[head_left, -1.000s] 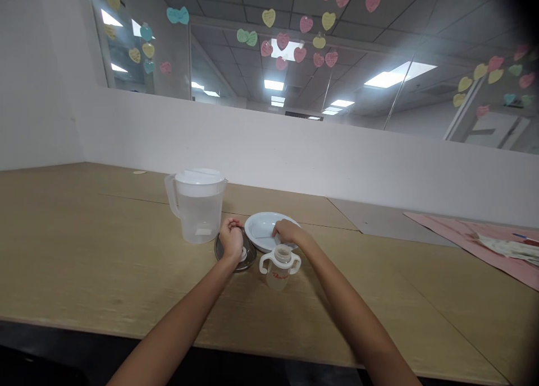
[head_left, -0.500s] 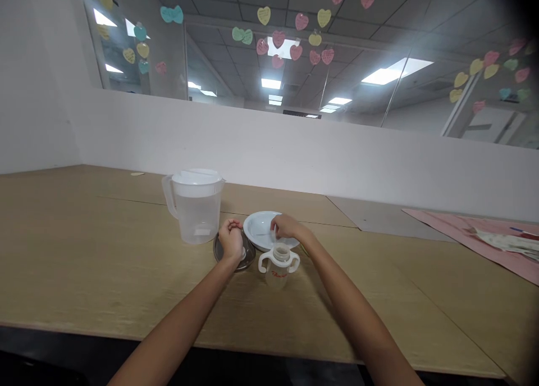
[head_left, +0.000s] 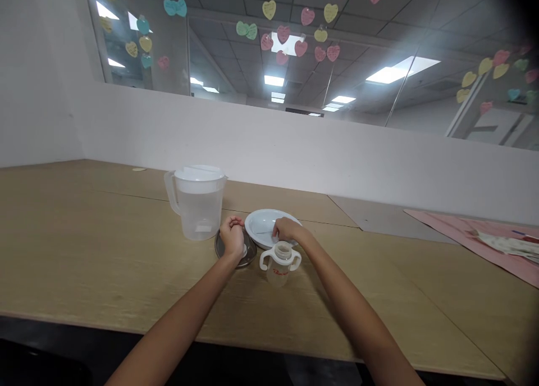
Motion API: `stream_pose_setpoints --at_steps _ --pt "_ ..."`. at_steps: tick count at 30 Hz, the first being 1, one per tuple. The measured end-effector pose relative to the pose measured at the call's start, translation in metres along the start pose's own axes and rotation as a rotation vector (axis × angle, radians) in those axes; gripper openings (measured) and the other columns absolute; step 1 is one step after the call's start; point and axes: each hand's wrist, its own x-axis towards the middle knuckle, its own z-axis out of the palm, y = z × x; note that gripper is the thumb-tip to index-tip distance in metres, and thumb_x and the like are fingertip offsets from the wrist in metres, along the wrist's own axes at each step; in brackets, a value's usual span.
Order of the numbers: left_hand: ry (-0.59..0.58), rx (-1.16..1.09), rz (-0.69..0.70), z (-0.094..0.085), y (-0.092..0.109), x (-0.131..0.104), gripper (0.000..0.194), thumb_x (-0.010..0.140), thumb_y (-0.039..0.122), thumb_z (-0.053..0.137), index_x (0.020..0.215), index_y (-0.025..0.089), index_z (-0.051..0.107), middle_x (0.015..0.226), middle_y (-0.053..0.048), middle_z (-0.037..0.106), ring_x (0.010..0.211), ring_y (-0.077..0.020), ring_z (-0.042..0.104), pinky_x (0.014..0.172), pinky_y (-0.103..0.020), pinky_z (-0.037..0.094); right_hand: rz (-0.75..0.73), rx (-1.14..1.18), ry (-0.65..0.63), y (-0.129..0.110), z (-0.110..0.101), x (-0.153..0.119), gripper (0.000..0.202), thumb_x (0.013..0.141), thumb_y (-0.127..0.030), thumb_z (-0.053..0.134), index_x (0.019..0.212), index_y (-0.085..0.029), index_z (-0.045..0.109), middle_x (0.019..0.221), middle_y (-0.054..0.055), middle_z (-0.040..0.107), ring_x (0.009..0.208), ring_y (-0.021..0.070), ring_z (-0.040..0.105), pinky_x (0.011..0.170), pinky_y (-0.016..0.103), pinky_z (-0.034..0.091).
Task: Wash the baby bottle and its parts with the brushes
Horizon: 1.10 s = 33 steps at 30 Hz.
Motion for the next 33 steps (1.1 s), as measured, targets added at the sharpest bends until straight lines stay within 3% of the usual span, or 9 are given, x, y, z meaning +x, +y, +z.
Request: stream_pose_setpoints --at_steps 4,8,11,15,19,22,27,33 --pt "-0.004 0.024 0.060 0.000 -0.001 0.000 0.021 0.047 0.007 0.035 0.057 0.018 0.050 0.052 0.004 0.049 0.053 -0.0103 0.048 0.052 -0.020 0.034 -0.101 0.127 0.000 -0.003 0.011 0.006 0.037 0.060 -0.008 0.058 0.094 -0.016 0.067 0.084 0.005 0.067 0.075 0.0157 0.060 0.063 0.019 0.042" --pt "-0.012 0.041 0.077 -0.001 -0.003 0.002 0.021 0.048 0.008 0.036 0.058 0.018 0.050 0.053 0.003 0.049 0.053 -0.0106 0.048 0.052 -0.020 0.035 -0.196 0.521 -0.057 0.000 0.021 0.015 0.029 0.066 -0.017 0.057 0.095 -0.013 0.065 0.072 0.003 0.066 0.064 0.0124 0.058 0.058 0.019 0.043" --pt "-0.017 0.035 0.077 -0.001 -0.004 0.003 0.020 0.048 0.008 0.036 0.058 0.019 0.050 0.052 0.004 0.049 0.052 -0.0106 0.048 0.052 -0.020 0.035 -0.190 0.833 -0.054 0.005 0.023 0.019 0.020 0.073 -0.025 0.054 0.085 -0.011 0.063 0.075 0.005 0.065 0.060 0.0107 0.058 0.057 0.020 0.045" --pt "-0.021 0.028 0.071 0.000 -0.002 0.002 0.020 0.047 0.008 0.035 0.057 0.018 0.049 0.052 0.003 0.049 0.052 -0.0102 0.047 0.051 -0.020 0.034 -0.137 1.193 0.100 0.006 0.007 0.012 0.019 0.079 -0.027 0.051 0.087 -0.012 0.056 0.084 0.009 0.064 0.059 0.0095 0.059 0.058 0.021 0.048" --pt "-0.016 0.018 0.050 0.000 0.001 0.000 0.022 0.046 0.007 0.035 0.058 0.018 0.050 0.052 0.003 0.050 0.051 -0.0099 0.047 0.050 -0.019 0.034 -0.168 1.401 0.230 0.001 -0.022 -0.004 0.023 0.082 -0.029 0.048 0.098 -0.013 0.050 0.077 0.007 0.063 0.059 0.0109 0.060 0.060 0.025 0.051" --pt "-0.020 -0.001 0.047 0.000 0.001 -0.001 0.022 0.046 0.006 0.035 0.058 0.018 0.050 0.053 0.003 0.051 0.050 -0.0095 0.046 0.049 -0.019 0.034 -0.246 1.367 0.227 -0.002 -0.042 -0.022 0.024 0.081 -0.030 0.050 0.098 -0.013 0.049 0.076 0.006 0.063 0.059 0.0115 0.060 0.060 0.026 0.052" --pt "-0.028 -0.021 0.060 0.000 -0.002 0.000 0.022 0.047 0.006 0.035 0.057 0.018 0.050 0.052 0.004 0.050 0.050 -0.0092 0.046 0.051 -0.019 0.034 -0.365 1.125 0.011 -0.011 -0.069 -0.061 0.030 0.077 -0.034 0.055 0.097 -0.012 0.052 0.082 0.009 0.063 0.061 0.0126 0.061 0.058 0.025 0.050" --pt "-0.026 -0.046 0.037 0.000 -0.002 -0.001 0.024 0.046 0.006 0.034 0.059 0.019 0.051 0.052 0.004 0.050 0.050 -0.0093 0.047 0.050 -0.019 0.035 -0.392 0.989 -0.099 -0.021 -0.077 -0.077 0.034 0.074 -0.035 0.057 0.097 -0.010 0.052 0.075 0.007 0.063 0.061 0.0110 0.059 0.060 0.024 0.048"
